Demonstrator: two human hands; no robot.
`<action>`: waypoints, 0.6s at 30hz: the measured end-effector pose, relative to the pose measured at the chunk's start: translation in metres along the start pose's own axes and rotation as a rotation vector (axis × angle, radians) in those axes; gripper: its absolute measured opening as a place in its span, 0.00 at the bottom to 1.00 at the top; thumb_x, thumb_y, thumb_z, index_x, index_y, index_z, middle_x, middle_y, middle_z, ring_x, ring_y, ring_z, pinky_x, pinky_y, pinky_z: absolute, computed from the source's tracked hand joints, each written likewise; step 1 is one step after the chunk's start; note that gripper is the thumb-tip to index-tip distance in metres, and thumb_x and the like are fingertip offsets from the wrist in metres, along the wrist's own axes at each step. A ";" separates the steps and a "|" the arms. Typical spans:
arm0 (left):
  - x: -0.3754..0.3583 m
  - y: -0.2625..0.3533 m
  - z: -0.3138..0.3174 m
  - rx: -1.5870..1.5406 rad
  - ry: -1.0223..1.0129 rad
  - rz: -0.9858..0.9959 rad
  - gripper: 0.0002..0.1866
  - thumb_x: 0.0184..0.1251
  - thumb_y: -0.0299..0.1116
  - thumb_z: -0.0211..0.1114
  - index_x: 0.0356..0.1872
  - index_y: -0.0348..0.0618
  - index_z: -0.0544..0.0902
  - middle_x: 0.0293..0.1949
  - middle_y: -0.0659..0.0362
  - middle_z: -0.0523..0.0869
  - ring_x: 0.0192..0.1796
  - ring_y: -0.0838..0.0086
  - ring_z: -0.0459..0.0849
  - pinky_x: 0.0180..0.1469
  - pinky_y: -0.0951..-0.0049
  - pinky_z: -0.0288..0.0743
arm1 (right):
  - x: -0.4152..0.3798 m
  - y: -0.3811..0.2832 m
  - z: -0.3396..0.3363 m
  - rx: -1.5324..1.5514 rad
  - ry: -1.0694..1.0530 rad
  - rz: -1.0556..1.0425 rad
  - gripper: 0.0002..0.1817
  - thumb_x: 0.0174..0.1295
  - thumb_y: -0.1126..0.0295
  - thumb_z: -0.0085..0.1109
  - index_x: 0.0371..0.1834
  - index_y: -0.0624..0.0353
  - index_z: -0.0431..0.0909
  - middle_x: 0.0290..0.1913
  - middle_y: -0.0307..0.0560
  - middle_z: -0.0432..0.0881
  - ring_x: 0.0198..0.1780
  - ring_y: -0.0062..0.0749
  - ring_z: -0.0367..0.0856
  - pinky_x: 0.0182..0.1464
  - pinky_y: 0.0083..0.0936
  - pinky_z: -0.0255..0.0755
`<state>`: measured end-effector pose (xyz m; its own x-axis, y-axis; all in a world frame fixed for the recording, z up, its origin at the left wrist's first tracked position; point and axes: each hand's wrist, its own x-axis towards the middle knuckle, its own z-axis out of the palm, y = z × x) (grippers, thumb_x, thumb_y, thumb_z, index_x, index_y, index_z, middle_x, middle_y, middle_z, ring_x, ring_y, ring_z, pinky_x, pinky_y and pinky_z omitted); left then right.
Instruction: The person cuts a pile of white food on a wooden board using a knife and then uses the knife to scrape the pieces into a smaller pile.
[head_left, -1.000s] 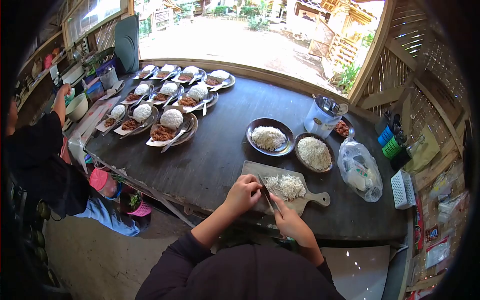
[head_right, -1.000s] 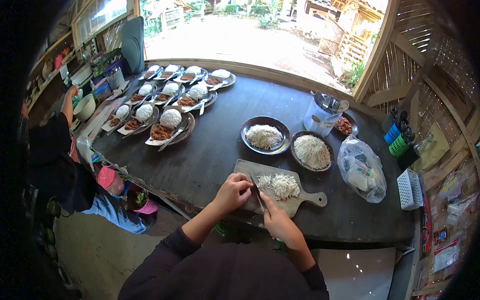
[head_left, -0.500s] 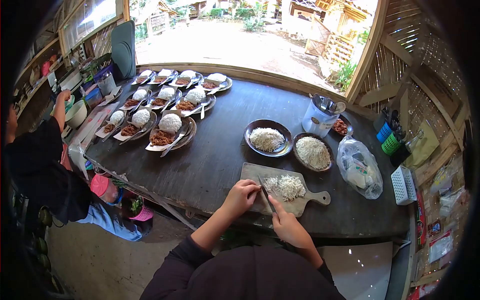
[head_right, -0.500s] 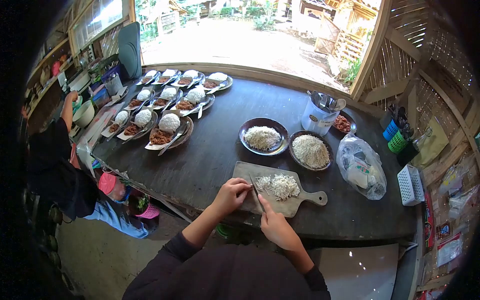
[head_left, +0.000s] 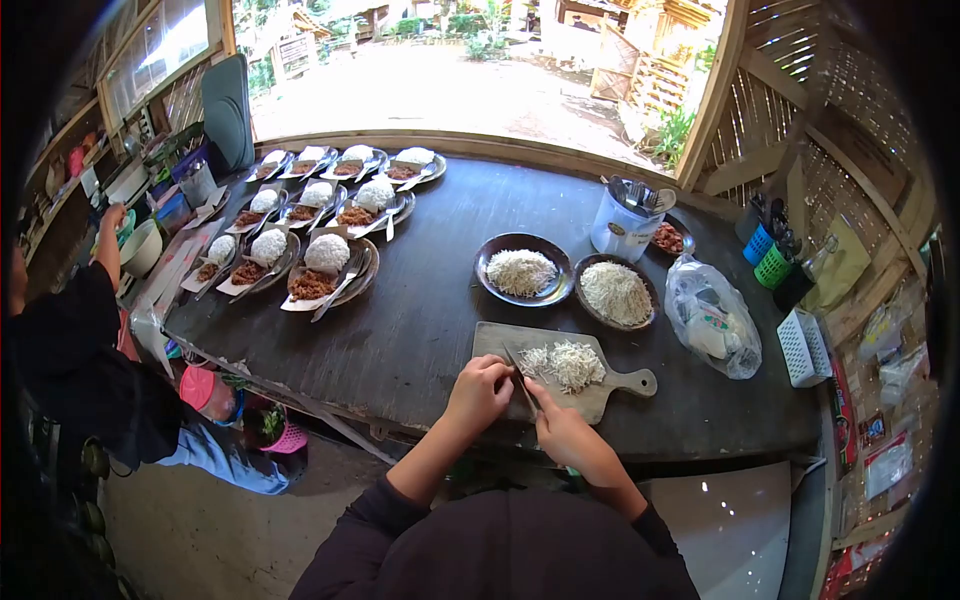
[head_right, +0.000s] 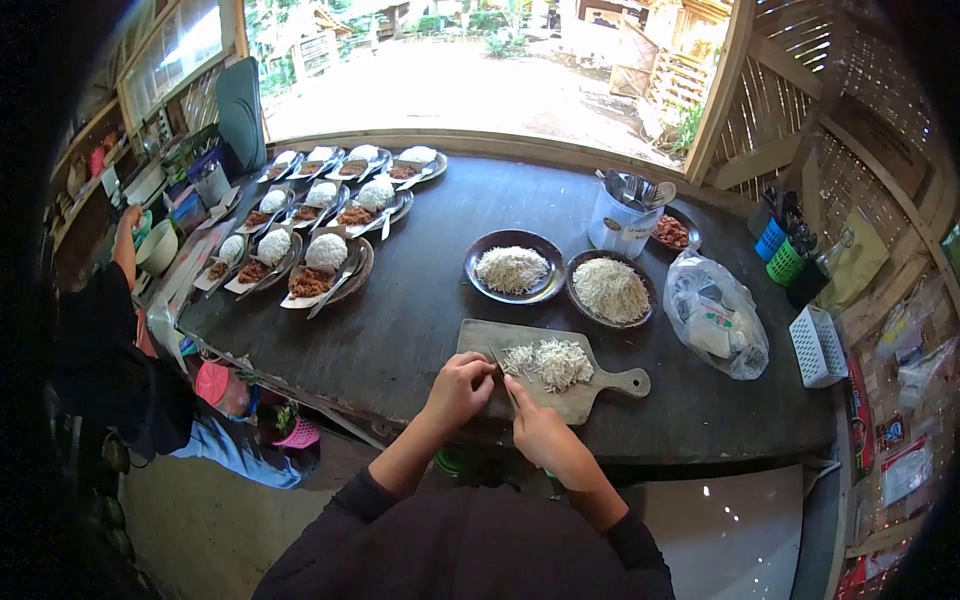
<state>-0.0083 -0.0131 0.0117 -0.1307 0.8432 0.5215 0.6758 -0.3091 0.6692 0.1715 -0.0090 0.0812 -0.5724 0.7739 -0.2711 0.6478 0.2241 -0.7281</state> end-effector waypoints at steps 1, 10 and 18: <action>0.000 0.000 0.001 0.004 0.014 -0.011 0.06 0.55 0.24 0.65 0.34 0.35 0.86 0.39 0.51 0.85 0.45 0.55 0.83 0.52 0.62 0.76 | -0.002 -0.001 -0.001 0.003 0.010 -0.003 0.31 0.68 0.73 0.42 0.76 0.46 0.54 0.28 0.71 0.80 0.23 0.56 0.81 0.30 0.45 0.76; -0.003 -0.005 0.005 -0.008 0.051 -0.003 0.06 0.56 0.26 0.67 0.35 0.35 0.86 0.40 0.51 0.86 0.46 0.56 0.83 0.51 0.62 0.77 | -0.016 0.006 0.002 0.100 0.014 -0.060 0.31 0.71 0.71 0.40 0.78 0.43 0.53 0.19 0.55 0.76 0.15 0.33 0.74 0.25 0.33 0.74; -0.002 -0.004 0.004 -0.007 0.052 0.017 0.06 0.55 0.24 0.66 0.34 0.35 0.86 0.40 0.51 0.86 0.46 0.56 0.83 0.52 0.62 0.76 | -0.013 0.013 0.003 0.059 0.044 -0.102 0.30 0.72 0.71 0.39 0.78 0.43 0.53 0.19 0.54 0.76 0.16 0.32 0.73 0.26 0.31 0.74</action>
<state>-0.0077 -0.0120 0.0055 -0.1566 0.8139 0.5596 0.6731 -0.3267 0.6635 0.1855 -0.0180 0.0730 -0.6103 0.7743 -0.1673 0.5560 0.2683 -0.7867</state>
